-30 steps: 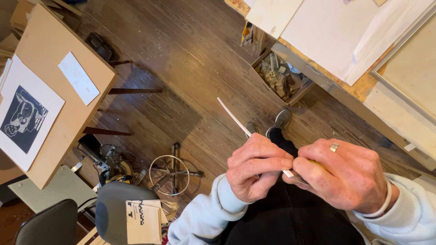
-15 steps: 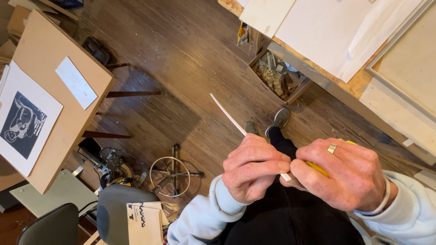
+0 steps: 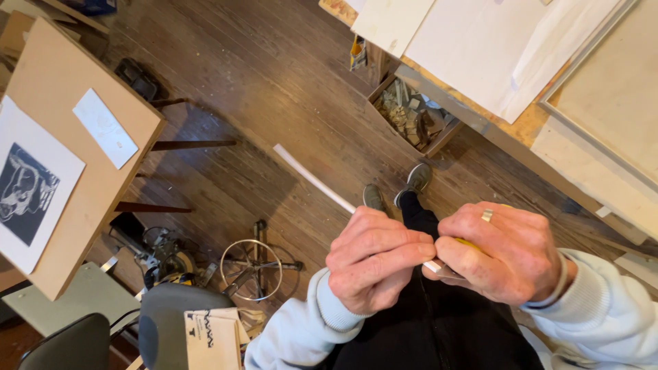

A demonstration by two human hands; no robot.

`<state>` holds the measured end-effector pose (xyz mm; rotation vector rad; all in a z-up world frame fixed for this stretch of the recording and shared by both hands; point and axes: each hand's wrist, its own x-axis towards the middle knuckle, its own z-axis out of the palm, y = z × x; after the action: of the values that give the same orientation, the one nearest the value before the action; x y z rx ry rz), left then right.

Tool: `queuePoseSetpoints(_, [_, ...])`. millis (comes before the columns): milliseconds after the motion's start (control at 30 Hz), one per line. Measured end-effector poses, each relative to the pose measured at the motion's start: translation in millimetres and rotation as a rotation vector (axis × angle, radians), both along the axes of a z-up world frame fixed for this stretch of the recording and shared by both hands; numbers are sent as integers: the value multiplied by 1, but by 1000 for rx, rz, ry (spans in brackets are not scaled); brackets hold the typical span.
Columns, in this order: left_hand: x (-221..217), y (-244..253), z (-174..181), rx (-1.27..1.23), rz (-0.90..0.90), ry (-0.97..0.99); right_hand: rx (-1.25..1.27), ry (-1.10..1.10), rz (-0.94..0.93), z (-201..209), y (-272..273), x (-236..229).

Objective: Measuring and cutting thin plastic strips using a utility knife to be used as spacers in an art frame.

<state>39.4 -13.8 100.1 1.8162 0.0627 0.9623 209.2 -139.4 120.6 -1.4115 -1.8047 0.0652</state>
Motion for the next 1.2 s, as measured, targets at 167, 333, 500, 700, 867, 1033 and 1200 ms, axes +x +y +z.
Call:
queuePoseSetpoints(167, [-2,-2,11,88,27,34,78,24,46,-8,-1,3])
queuePoseSetpoints(333, [-3,-2,16,157,31,76,112,27,47,-10,-2,3])
queuePoseSetpoints(500, [-4,-4,18,233,38,102,148,21,63,-13,-5,3])
queuePoseSetpoints(700, [-7,-5,24,306,22,89,129,91,84,-9,-10,-1])
queuePoseSetpoints(867, [-10,-8,27,330,8,89,123,86,99,-11,-17,-2])
queuePoseSetpoints(1033, [-15,-11,27,353,10,81,147,73,98,-12,-20,-9])
queuePoseSetpoints(1200, [-23,-10,32,412,-35,84,185,92,82,-9,-20,-15])
